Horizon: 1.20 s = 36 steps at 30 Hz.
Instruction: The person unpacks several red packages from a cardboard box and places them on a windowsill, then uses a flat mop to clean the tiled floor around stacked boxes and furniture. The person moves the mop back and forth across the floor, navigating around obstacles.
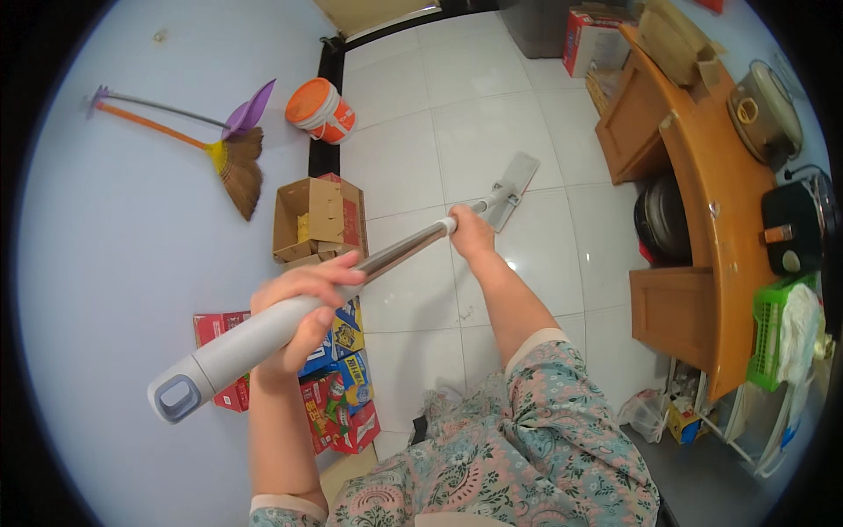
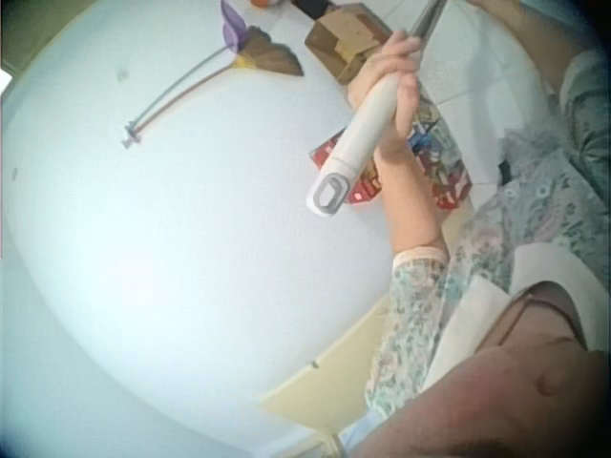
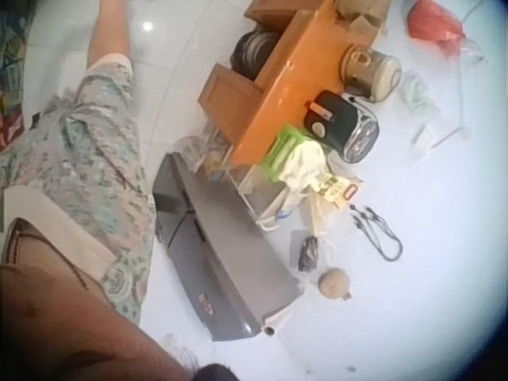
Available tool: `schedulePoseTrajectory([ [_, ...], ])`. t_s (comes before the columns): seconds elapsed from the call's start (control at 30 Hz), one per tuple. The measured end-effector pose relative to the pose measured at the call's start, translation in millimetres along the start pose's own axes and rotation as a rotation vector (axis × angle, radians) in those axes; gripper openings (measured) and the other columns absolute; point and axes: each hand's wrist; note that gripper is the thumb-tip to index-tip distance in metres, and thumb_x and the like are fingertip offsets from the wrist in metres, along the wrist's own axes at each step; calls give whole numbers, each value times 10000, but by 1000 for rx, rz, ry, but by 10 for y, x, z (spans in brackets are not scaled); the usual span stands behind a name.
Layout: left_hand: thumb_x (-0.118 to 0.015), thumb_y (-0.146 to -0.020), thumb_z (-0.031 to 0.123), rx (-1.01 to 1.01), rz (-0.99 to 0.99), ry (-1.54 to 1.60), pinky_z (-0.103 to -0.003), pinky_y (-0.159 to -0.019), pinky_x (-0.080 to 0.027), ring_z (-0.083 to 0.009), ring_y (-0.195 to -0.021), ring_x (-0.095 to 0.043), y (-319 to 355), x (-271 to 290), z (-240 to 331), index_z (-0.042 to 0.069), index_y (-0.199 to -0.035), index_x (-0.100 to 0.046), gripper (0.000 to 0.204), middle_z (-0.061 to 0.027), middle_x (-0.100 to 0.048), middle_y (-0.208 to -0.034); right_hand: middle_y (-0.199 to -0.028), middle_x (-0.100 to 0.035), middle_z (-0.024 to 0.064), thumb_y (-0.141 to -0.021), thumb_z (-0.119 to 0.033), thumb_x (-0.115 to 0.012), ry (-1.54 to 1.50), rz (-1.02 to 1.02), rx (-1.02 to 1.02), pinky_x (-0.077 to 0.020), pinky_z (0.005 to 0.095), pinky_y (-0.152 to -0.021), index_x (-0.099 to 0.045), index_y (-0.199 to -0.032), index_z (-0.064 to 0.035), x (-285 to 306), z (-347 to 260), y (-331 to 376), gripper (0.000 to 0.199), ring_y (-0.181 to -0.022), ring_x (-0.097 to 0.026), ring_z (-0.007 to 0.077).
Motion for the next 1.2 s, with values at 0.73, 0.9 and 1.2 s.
schedulePoseTrajectory([
  [0.73, -596, -760, 256, -67, -584, -93, -334, -802, -508, -218, -710, -670, 2928, 1162, 1524, 95, -525, -536, 291, -54, -651, -636, -877, -580, 70, -746, -141, -600, -177, -212, 68, -471, 438, -641, -497, -872, -132, -1032, -1024, 4252, 163, -750, -590, 318],
  [0.9, -607, -756, 262, -47, -356, -30, -340, -807, -507, -225, -706, -664, 3414, 1534, 1481, 91, -546, -511, 288, -52, -646, -629, -781, -584, 54, -714, -162, -625, -104, -325, 281, -474, 411, -627, -541, -766, -119, -1109, -1238, 4266, 108, -745, -592, 282],
  [1.2, -614, -750, 285, 196, 363, -48, -449, -860, -449, -301, -893, -595, 3651, 1437, 1277, 17, -716, -506, 291, -147, -587, -771, -734, -590, 13, -652, -171, -669, 129, -313, 670, -493, 350, -632, -592, -679, -120, -1134, -1416, 3228, 97, -805, -561, 230],
])
Point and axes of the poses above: each hand's wrist, its own y-axis away from the middle knuckle, its own x-axis out of the back of the hand, z = x × y
